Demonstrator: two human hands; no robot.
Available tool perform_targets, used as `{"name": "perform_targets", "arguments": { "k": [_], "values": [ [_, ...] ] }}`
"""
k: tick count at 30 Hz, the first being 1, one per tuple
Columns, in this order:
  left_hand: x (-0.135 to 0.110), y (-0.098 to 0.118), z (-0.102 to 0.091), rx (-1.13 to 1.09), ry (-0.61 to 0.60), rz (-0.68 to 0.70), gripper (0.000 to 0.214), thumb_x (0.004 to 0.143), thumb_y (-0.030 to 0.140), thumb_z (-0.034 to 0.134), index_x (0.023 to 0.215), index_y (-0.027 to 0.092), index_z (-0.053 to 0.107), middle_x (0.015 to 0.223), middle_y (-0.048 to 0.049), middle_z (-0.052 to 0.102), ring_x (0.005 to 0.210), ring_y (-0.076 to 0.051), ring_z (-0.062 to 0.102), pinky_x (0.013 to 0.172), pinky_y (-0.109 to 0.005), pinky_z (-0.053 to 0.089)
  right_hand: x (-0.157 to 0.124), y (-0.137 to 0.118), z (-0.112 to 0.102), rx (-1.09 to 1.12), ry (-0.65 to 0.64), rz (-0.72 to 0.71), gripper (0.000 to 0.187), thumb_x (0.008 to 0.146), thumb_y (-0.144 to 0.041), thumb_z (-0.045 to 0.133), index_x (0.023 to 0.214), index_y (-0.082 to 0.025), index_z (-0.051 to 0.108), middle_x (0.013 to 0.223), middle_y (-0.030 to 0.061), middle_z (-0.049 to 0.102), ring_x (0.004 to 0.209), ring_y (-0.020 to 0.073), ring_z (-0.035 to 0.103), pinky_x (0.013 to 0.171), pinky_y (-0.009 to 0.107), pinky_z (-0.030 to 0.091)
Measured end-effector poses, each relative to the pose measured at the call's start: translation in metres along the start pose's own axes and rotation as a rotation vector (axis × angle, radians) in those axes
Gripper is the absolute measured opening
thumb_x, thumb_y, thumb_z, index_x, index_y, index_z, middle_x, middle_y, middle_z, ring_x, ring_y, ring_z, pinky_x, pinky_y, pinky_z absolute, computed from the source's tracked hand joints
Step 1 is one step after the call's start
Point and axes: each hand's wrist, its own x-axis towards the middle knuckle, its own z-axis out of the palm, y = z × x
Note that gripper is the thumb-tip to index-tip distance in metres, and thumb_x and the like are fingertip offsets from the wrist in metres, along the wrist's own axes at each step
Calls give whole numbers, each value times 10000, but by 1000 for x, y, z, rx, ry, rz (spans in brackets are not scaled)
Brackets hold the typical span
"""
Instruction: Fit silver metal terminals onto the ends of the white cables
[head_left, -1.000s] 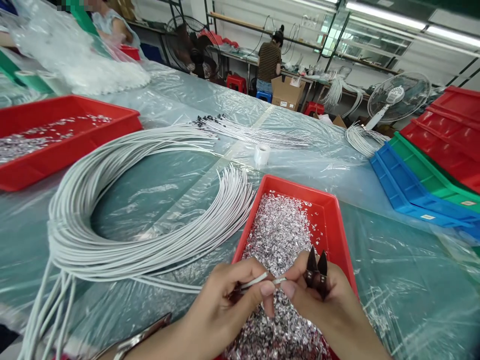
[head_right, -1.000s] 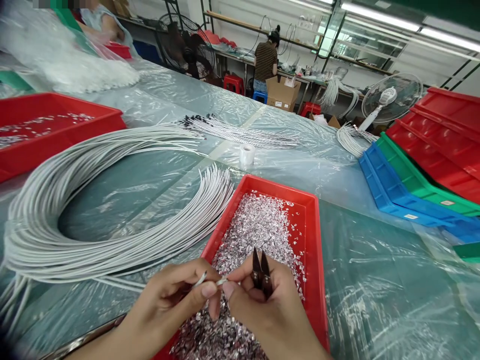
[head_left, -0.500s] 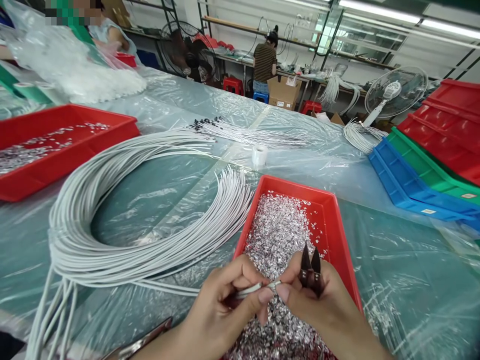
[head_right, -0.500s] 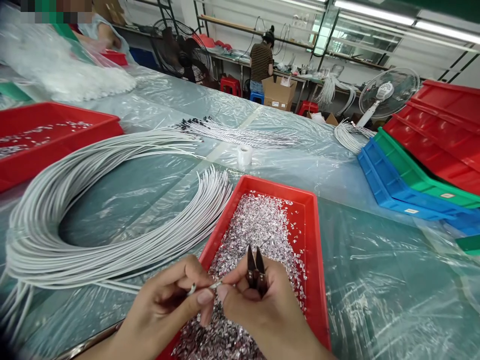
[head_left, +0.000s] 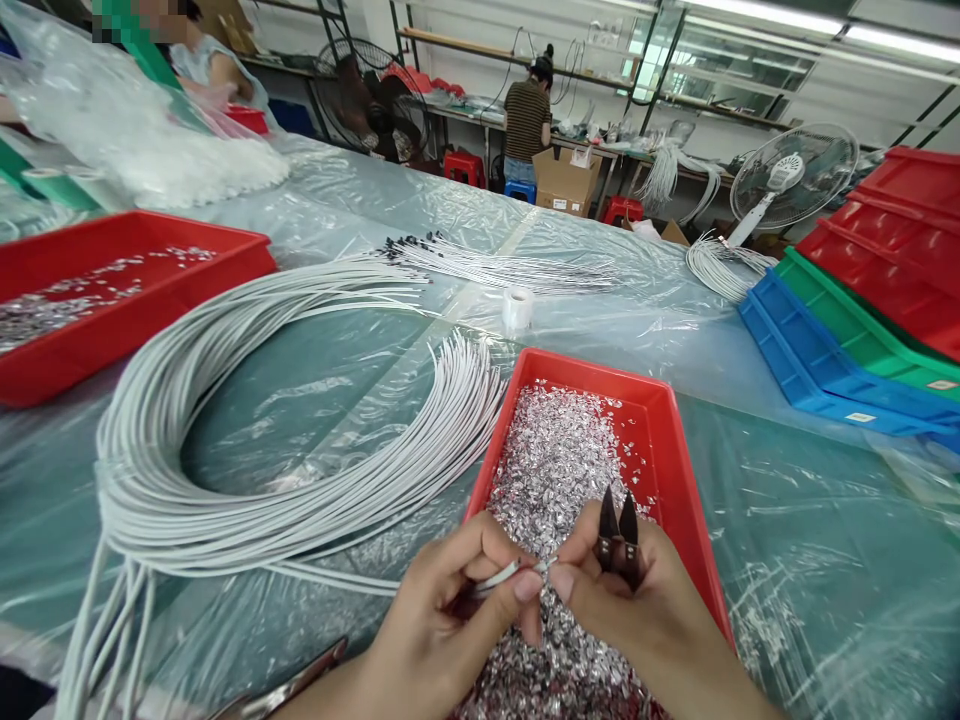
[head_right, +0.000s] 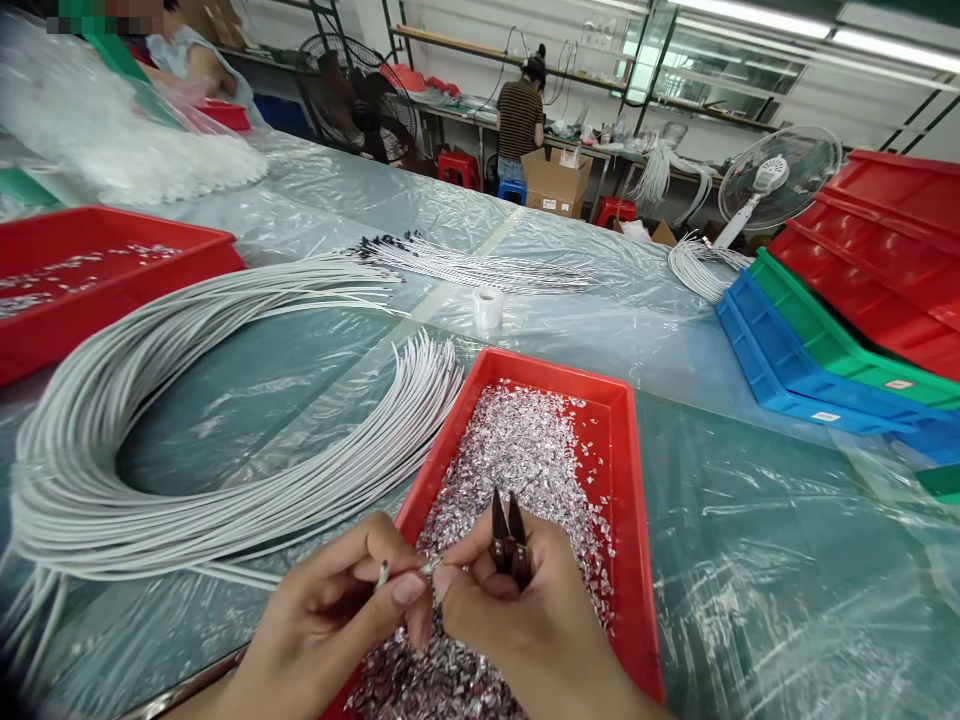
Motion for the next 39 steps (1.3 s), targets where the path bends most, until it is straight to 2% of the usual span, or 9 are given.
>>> {"name": "perform_targets", "arguments": {
  "k": [4, 7, 12, 15, 19, 22, 26, 30, 39],
  "values": [
    [-2, 1, -1, 176, 76, 137, 123, 868, 115, 537, 794, 214, 539, 613, 31, 676, 515, -87, 628, 508, -169, 490, -2, -1, 1, -2, -4, 1, 109, 639, -258, 673, 678, -243, 572, 511, -91, 266, 470, 105, 230, 456, 271, 158],
    [-5, -1, -3, 287, 74, 202, 139, 843, 79, 553, 837, 217, 560, 630, 40, 667, 532, -86, 638, 508, -164, 491, -4, -3, 1, -4, 4, -2, 105, 645, -278, 672, 657, -243, 574, 510, -88, 269, 477, 111, 241, 467, 276, 178],
    [-13, -11, -10, 603, 43, 293, 186, 835, 53, 550, 937, 209, 550, 776, -12, 690, 665, -130, 652, 612, -240, 508, -3, -3, -1, 9, 1, -10, 108, 649, -241, 667, 628, -229, 562, 509, -94, 267, 480, 106, 215, 471, 273, 191],
    [-17, -15, -12, 660, -9, 353, 247, 836, 4, 521, 996, 192, 529, 835, -40, 697, 716, -137, 653, 654, -246, 513, -2, -1, -3, -35, 9, 0, 115, 648, -220, 662, 637, -227, 547, 506, -95, 273, 474, 102, 215, 461, 269, 184],
    [-20, -20, -12, 674, -10, 363, 265, 840, -4, 490, 1022, 186, 525, 843, -46, 693, 718, -136, 649, 660, -246, 514, 0, 1, -2, -41, 23, 29, 155, 632, -212, 661, 651, -232, 509, 504, -95, 284, 465, 99, 230, 447, 263, 180],
    [-21, -20, -9, 629, 12, 282, 268, 844, 28, 494, 1047, 200, 528, 814, -36, 679, 695, -139, 640, 623, -247, 507, 1, 0, -1, -18, 15, 46, 152, 632, -228, 658, 630, -230, 506, 483, -97, 281, 449, 93, 232, 438, 259, 183],
    [-13, -13, -3, 397, 36, 198, 182, 863, 59, 477, 932, 220, 526, 671, 24, 648, 562, -100, 618, 528, -196, 472, 2, -2, 1, 21, 4, 55, 152, 623, -239, 664, 598, -227, 515, 463, -99, 291, 441, 91, 238, 437, 258, 188],
    [-6, -8, 1, 245, 19, 118, 128, 910, 117, 446, 883, 222, 515, 625, 29, 648, 519, -97, 598, 483, -189, 438, 3, -1, 0, 38, -3, 57, 157, 613, -220, 666, 585, -224, 512, 471, -107, 273, 446, 88, 203, 440, 255, 183],
    [-7, -5, 3, -39, 17, -70, 176, 968, 300, 387, 848, 226, 492, 581, 29, 616, 412, -75, 365, 395, -190, 276, 4, 0, -1, -27, 4, 63, 149, 630, -212, 663, 636, -223, 514, 490, -101, 299, 452, 91, 249, 432, 242, 205]
  ]
}}
